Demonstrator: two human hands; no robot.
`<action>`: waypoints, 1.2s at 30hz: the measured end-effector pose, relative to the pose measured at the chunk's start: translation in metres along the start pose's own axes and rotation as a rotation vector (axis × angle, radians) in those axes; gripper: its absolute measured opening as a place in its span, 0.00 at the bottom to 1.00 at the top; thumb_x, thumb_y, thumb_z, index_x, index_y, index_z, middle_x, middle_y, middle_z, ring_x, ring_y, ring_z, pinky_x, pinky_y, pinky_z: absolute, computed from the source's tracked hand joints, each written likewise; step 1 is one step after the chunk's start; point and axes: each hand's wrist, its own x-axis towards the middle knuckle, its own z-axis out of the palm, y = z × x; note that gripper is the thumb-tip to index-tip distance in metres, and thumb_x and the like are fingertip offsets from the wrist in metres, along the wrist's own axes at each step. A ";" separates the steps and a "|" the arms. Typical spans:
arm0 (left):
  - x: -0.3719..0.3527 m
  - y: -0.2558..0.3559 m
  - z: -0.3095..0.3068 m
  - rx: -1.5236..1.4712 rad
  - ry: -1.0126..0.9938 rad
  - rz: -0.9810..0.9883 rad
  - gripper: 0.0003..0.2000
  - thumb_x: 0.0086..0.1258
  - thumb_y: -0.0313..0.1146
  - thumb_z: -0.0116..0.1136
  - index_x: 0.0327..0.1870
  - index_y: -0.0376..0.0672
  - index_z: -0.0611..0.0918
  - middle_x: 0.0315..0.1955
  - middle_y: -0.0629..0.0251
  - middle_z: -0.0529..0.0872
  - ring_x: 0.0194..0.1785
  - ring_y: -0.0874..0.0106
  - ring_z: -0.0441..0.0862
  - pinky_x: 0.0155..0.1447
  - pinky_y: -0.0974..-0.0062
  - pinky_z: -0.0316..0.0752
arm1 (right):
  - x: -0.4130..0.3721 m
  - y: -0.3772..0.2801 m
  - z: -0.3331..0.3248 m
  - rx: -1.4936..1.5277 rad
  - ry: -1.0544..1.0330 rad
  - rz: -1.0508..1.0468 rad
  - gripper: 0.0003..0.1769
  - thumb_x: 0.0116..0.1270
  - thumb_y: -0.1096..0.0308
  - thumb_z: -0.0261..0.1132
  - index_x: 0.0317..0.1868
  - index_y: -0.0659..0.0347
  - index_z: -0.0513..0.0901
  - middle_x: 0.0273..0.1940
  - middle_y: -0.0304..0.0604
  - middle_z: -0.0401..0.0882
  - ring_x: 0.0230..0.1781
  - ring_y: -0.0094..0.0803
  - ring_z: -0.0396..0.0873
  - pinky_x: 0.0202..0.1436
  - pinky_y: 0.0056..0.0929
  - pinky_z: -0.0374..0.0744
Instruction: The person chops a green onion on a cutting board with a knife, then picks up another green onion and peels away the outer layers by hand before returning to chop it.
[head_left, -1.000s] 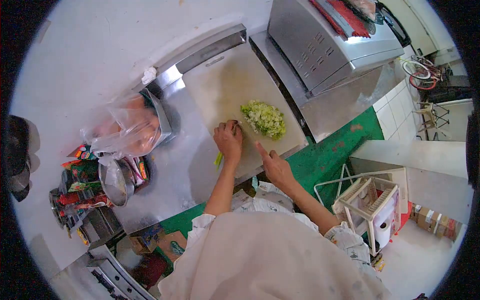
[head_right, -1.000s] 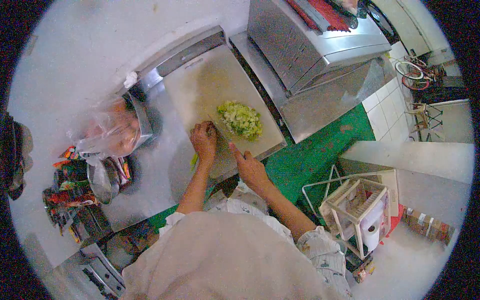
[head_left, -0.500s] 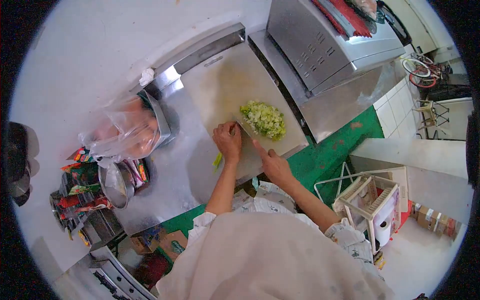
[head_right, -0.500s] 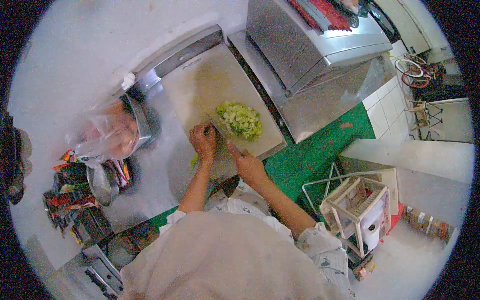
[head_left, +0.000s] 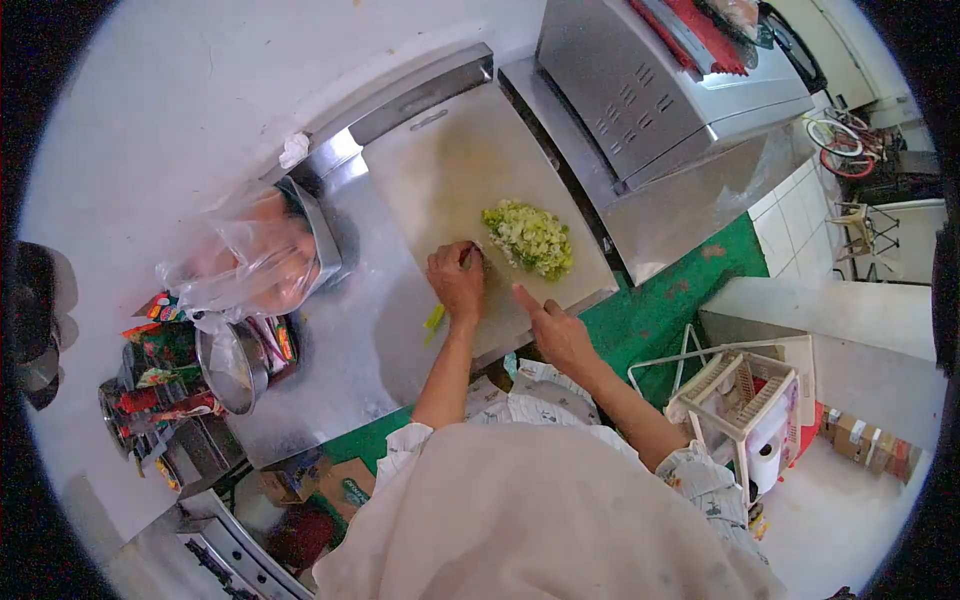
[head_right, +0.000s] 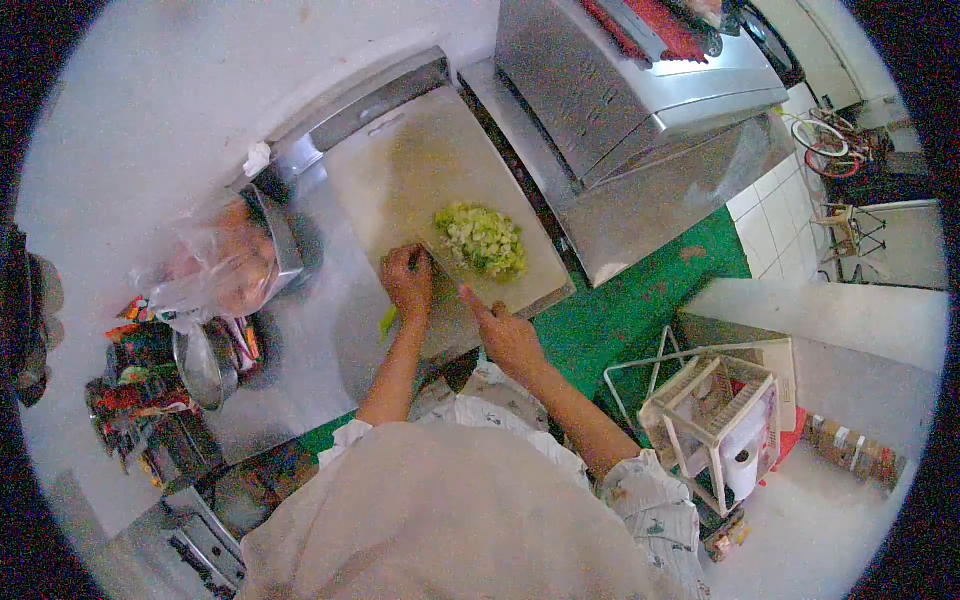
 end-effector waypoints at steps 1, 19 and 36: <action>0.000 -0.001 0.001 0.000 -0.002 -0.002 0.05 0.55 0.32 0.65 0.31 0.47 0.83 0.31 0.67 0.81 0.41 0.63 0.75 0.48 0.62 0.67 | 0.005 0.000 0.001 0.000 -0.002 0.001 0.38 0.65 0.73 0.54 0.74 0.39 0.52 0.35 0.56 0.74 0.29 0.57 0.77 0.30 0.51 0.78; 0.003 -0.001 -0.002 -0.038 0.008 0.029 0.04 0.54 0.30 0.65 0.29 0.45 0.82 0.30 0.65 0.82 0.39 0.61 0.76 0.46 0.63 0.68 | -0.004 0.004 -0.009 0.037 -0.017 -0.016 0.37 0.67 0.70 0.54 0.74 0.39 0.52 0.33 0.56 0.74 0.30 0.56 0.77 0.33 0.50 0.78; 0.002 -0.003 -0.003 -0.015 -0.020 0.038 0.04 0.55 0.30 0.64 0.31 0.47 0.83 0.28 0.65 0.81 0.39 0.62 0.75 0.46 0.63 0.68 | -0.007 0.009 -0.018 0.068 0.002 -0.034 0.35 0.67 0.70 0.55 0.73 0.38 0.56 0.32 0.55 0.75 0.29 0.55 0.77 0.33 0.48 0.77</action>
